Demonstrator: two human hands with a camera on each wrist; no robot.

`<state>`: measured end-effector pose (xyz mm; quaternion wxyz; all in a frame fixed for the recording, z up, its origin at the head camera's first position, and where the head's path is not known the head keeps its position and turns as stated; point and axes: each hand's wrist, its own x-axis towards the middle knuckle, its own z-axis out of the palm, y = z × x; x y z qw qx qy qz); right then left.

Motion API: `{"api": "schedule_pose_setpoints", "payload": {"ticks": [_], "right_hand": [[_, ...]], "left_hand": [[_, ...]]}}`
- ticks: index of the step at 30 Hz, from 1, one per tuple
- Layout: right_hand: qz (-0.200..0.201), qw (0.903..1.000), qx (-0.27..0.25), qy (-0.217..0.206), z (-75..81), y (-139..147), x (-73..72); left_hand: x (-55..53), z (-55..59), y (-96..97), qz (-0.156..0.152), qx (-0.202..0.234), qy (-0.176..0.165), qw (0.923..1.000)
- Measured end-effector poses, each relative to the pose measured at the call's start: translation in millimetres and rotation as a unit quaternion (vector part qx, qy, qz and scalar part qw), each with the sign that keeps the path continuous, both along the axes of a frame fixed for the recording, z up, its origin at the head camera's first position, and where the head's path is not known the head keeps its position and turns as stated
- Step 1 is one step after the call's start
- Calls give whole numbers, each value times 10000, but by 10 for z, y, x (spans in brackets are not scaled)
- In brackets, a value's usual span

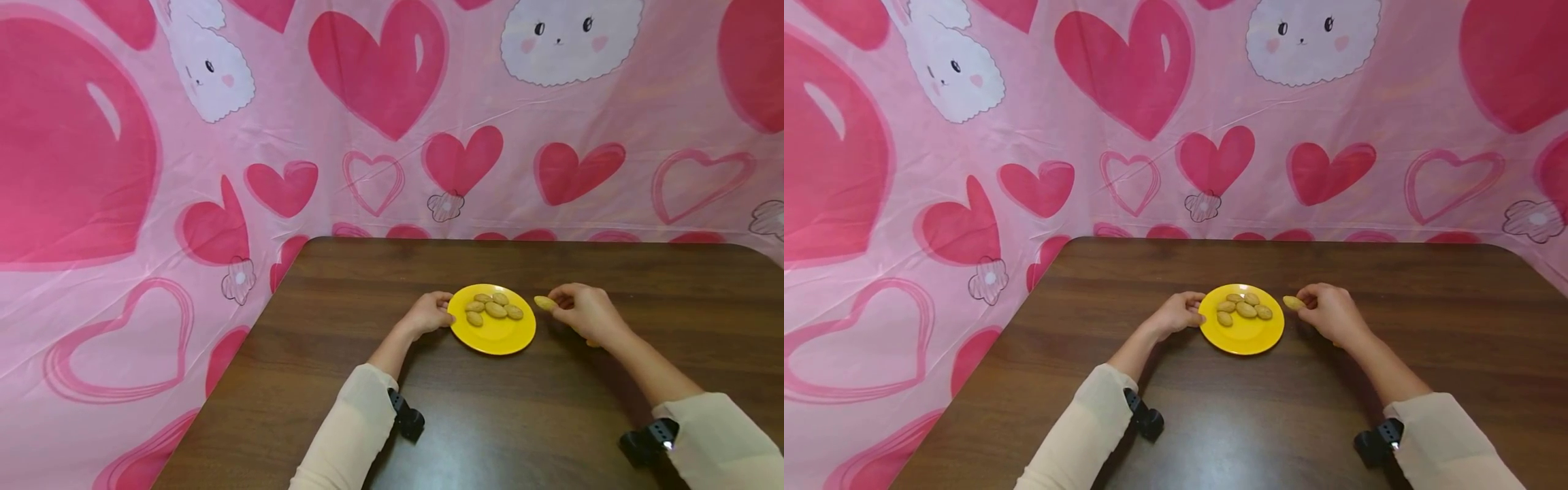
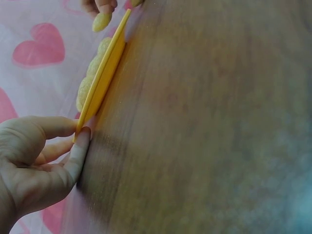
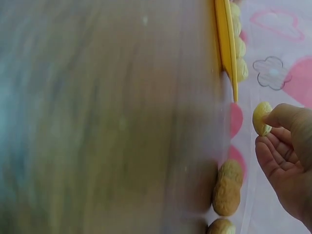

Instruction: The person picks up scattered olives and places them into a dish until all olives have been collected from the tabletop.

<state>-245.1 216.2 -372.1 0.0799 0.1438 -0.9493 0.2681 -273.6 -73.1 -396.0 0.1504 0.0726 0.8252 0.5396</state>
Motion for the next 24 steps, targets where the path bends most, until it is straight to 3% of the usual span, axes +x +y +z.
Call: {"api": "schedule_pose_setpoints", "payload": {"ticks": [10,24], "right_hand": [[421,9977,-79,529,-19,-183,-14],[638,9964,-194,520,-39,-340,-10]], "left_hand": [[-13,-15,5,-7,109,-57,9999],[-12,-23,13,7,284,-58,9996]]}}
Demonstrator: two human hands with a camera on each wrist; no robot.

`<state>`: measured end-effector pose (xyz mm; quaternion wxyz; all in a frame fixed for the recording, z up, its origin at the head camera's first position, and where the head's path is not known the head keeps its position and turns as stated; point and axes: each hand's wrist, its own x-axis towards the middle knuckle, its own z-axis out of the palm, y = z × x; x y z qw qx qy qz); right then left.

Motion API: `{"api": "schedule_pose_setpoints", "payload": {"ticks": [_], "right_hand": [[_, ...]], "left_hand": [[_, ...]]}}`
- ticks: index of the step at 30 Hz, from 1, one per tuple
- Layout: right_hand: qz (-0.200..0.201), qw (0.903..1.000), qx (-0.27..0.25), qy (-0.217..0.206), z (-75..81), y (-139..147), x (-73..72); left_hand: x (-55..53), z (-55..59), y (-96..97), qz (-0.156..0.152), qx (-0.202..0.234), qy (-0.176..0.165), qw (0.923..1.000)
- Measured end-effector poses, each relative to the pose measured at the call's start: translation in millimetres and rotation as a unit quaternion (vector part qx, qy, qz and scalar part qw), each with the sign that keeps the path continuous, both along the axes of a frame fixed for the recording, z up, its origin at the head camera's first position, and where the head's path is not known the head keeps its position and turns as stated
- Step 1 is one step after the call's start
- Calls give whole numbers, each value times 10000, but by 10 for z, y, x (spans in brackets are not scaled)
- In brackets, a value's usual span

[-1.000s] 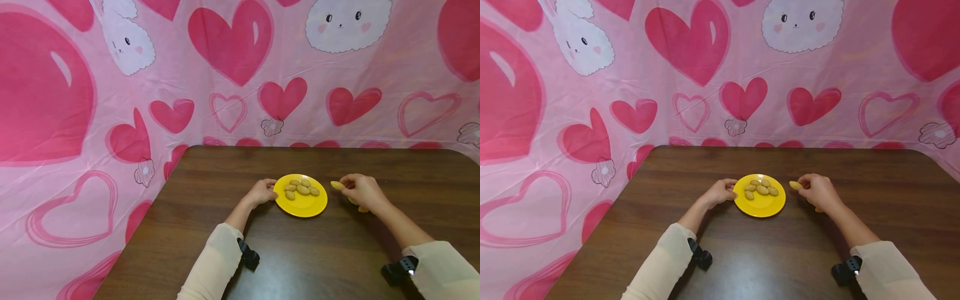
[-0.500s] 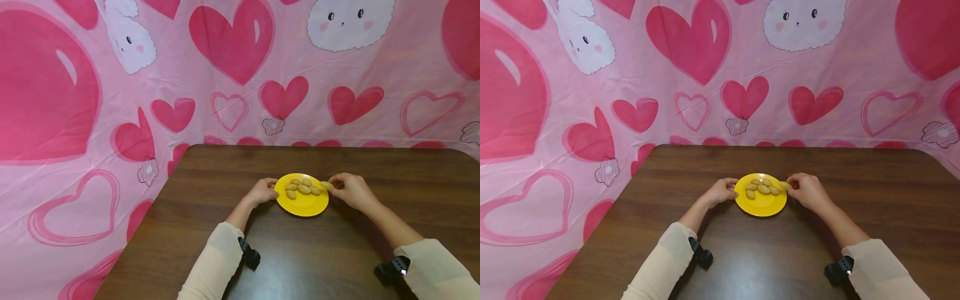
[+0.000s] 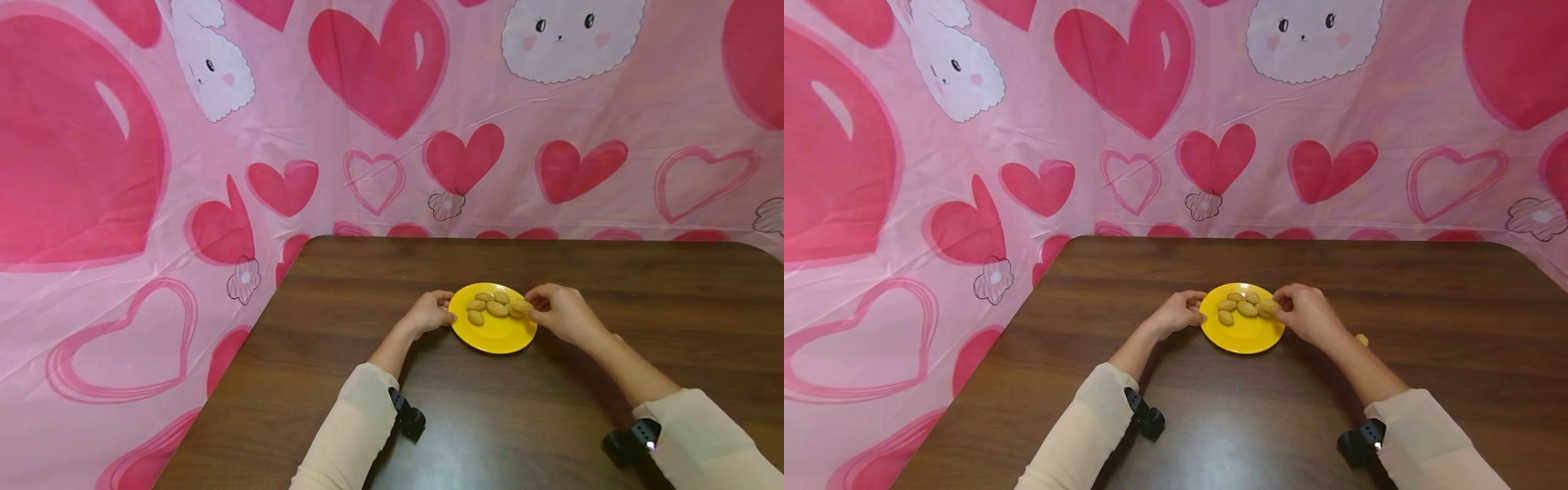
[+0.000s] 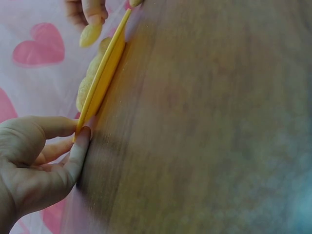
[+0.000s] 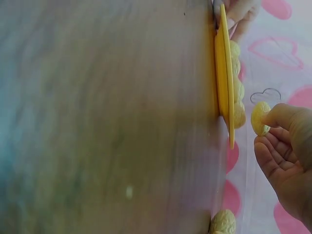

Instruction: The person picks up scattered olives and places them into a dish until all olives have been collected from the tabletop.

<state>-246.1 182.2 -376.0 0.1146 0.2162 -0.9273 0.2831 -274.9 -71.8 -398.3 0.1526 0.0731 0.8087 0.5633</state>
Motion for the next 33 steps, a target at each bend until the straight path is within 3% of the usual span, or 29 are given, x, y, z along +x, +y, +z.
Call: {"api": "schedule_pose_setpoints", "payload": {"ticks": [15,26,33], "right_hand": [[236,9996,24,-120,2,-152,10],[410,9972,304,-549,6,-250,-10],[510,9969,429,-407,-28,-275,-17]], "left_hand": [[4,17,-1,-1,-90,31,10000],[-11,5,4,39,-102,-27,9999],[-10,10,-11,19,-314,-13,9995]]}}
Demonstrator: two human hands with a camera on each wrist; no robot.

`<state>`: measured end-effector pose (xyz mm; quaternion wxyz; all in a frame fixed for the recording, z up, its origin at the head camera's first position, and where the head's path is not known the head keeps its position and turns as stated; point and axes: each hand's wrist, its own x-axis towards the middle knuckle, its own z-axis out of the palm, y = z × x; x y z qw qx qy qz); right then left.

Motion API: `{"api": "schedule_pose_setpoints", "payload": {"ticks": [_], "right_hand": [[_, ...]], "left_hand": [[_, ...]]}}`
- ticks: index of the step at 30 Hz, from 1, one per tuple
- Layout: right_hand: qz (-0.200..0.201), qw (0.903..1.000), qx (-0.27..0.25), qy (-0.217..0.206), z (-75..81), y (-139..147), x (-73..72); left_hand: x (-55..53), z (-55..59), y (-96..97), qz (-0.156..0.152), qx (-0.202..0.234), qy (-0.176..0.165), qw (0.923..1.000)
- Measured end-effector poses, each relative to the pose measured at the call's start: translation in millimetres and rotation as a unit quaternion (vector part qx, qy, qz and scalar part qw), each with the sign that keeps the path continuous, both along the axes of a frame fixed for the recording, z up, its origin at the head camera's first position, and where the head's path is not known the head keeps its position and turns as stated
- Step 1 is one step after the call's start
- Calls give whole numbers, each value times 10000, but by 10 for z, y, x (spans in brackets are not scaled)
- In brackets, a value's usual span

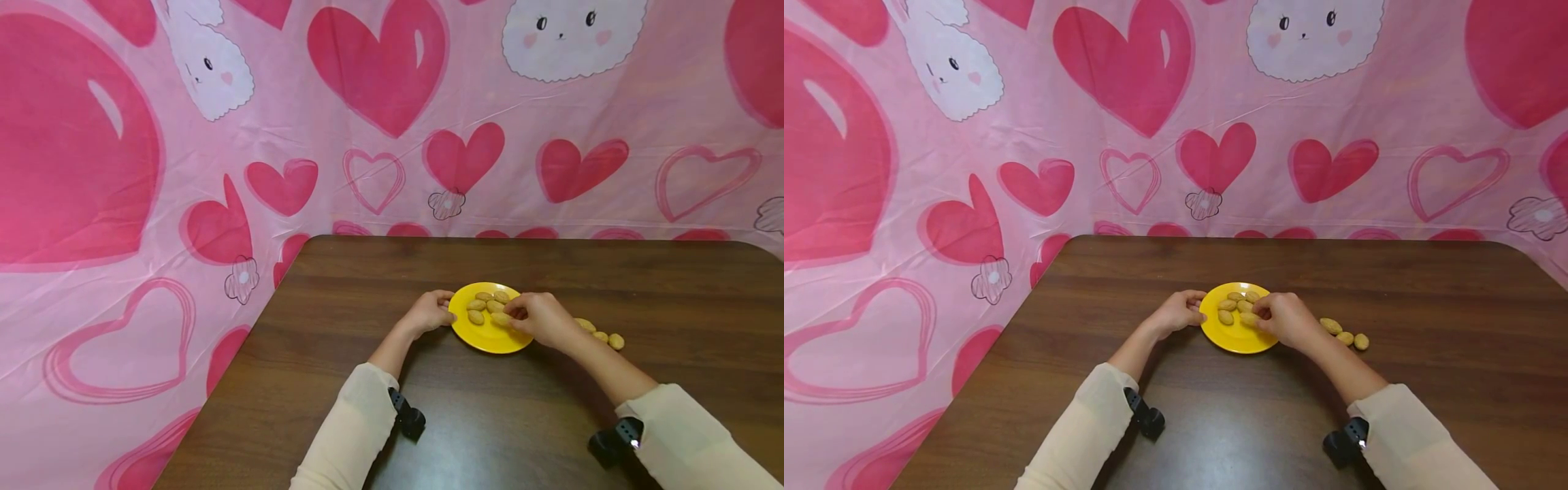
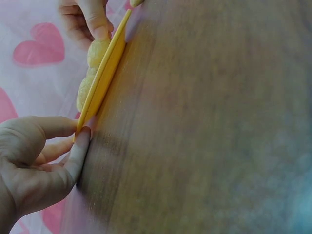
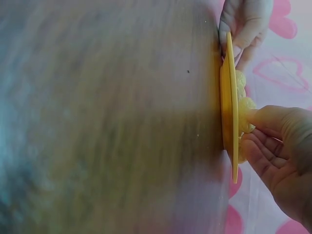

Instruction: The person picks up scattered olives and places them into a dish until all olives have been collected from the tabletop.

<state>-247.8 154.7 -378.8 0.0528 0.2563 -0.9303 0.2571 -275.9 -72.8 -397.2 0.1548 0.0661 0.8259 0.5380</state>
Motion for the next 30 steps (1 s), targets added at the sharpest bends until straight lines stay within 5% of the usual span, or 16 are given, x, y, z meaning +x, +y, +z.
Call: {"api": "schedule_pose_setpoints", "payload": {"ticks": [30], "right_hand": [[51,9997,233,-50,-38,-24,-36]], "left_hand": [[19,30,-14,-67,-148,62,9998]]}}
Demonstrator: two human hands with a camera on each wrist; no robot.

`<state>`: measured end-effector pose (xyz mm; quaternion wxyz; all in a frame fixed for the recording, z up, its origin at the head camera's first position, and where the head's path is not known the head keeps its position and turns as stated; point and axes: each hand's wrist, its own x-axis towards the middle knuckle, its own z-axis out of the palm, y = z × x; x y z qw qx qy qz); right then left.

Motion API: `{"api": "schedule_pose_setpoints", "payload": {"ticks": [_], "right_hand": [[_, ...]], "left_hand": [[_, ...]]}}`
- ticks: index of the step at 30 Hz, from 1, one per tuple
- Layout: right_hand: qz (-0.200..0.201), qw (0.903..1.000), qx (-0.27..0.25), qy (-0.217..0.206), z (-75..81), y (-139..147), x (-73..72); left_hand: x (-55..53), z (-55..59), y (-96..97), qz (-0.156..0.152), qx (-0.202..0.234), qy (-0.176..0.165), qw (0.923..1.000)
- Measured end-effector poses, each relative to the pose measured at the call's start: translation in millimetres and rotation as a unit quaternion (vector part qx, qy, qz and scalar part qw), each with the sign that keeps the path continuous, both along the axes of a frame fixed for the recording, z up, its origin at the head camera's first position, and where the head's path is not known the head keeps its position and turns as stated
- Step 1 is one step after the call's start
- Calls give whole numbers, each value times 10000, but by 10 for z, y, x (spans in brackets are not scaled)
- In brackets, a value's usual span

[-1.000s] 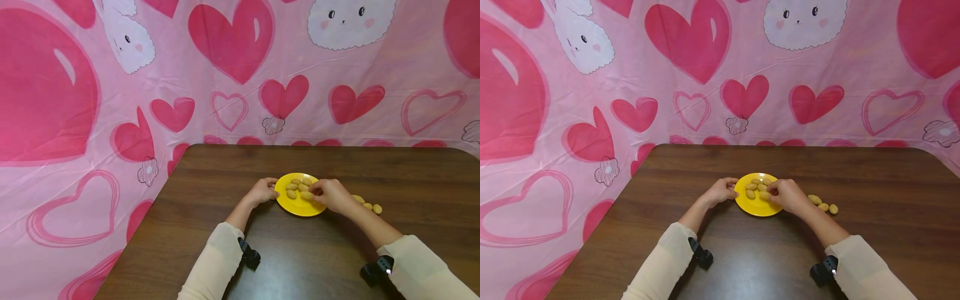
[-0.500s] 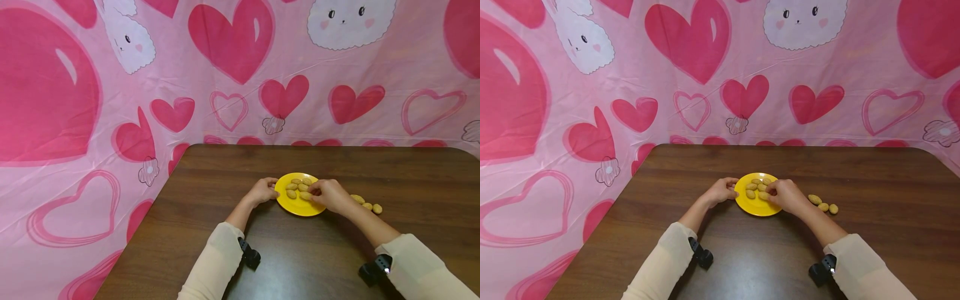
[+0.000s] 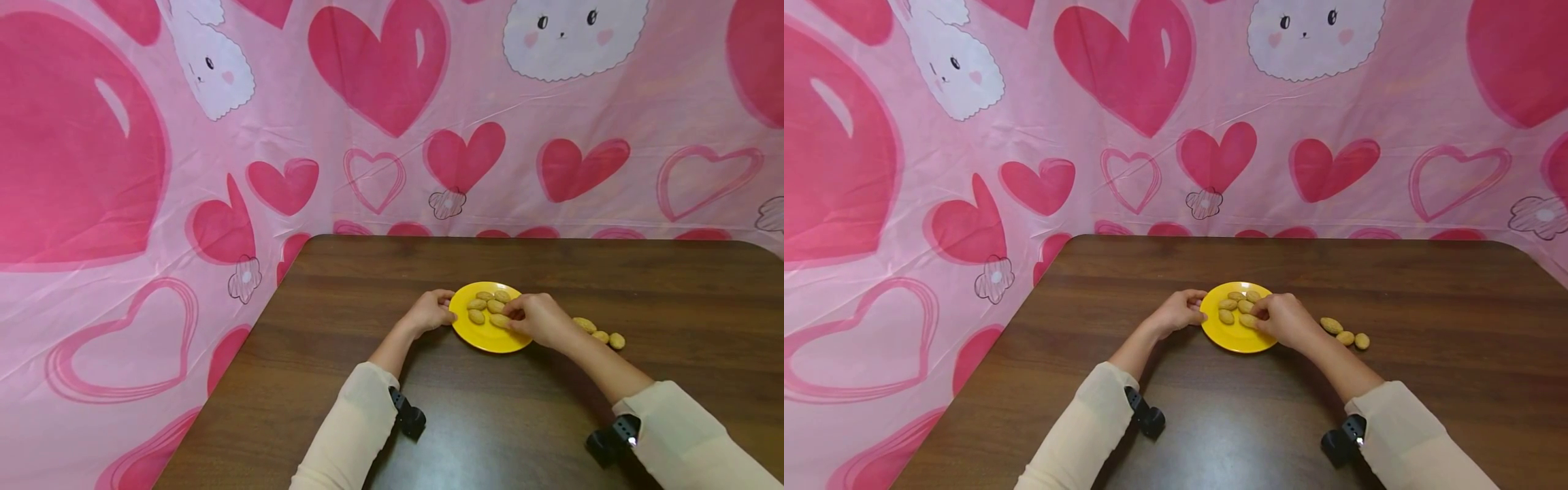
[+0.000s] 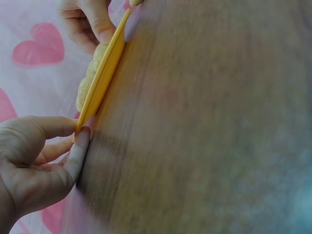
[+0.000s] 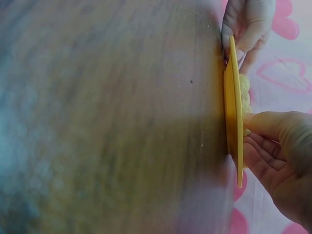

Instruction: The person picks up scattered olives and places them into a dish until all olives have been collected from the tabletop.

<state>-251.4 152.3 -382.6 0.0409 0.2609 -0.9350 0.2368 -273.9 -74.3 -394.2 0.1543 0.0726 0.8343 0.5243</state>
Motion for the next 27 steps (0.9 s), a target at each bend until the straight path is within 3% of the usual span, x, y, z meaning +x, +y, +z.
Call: {"api": "schedule_pose_setpoints", "payload": {"ticks": [20,27], "right_hand": [[-152,9993,-236,-232,73,69,37],[-198,9991,-378,29,78,165,51]], "left_hand": [[11,11,11,30,173,-89,9998],[5,7,16,62,50,-32,10000]]}}
